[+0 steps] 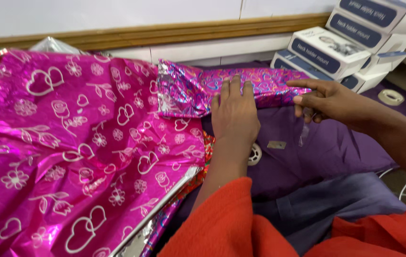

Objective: The person wraps a rectangular box with pink floral wrapping paper. They fold the paper over the box, tear off pieces of clear tape, and press the tape onto the paper to secure the folds. The wrapped box remains on the lap throughout the clip.

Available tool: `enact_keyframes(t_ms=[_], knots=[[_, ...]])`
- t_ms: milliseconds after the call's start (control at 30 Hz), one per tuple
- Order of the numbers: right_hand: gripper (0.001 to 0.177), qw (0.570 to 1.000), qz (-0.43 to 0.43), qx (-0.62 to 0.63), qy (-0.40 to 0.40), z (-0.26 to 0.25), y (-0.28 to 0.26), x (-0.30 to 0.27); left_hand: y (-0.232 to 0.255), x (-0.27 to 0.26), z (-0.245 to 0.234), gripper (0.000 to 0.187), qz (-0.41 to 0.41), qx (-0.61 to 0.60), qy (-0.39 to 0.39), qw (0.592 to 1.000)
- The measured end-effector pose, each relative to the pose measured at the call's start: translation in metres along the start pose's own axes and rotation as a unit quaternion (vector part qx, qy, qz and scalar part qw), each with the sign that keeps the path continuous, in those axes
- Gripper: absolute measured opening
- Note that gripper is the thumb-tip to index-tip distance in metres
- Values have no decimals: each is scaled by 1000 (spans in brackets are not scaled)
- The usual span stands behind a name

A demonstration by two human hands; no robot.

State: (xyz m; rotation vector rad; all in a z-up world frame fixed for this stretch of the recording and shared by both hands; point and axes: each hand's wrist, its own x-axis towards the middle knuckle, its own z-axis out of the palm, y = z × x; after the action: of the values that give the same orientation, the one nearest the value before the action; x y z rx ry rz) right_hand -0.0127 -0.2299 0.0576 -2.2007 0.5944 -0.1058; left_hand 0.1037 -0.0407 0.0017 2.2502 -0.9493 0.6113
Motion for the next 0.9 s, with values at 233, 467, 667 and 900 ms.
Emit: enact_keyframes(t_ms=[233, 467, 667, 900], knots=[[59, 999, -33, -16, 10, 34, 14, -4, -2, -6, 18, 55, -4, 46, -59, 997], [49, 961, -163, -188, 122, 35, 10, 0, -5, 22, 25, 50, 41, 97, -63, 992], [47, 931, -230, -243, 144, 32, 9, 1, -17, 35, 38, 21, 78, 100, -30, 991], [60, 793, -408, -393, 222, 36, 5, 21, -20, 45, 42, 13, 91, 91, -29, 991]])
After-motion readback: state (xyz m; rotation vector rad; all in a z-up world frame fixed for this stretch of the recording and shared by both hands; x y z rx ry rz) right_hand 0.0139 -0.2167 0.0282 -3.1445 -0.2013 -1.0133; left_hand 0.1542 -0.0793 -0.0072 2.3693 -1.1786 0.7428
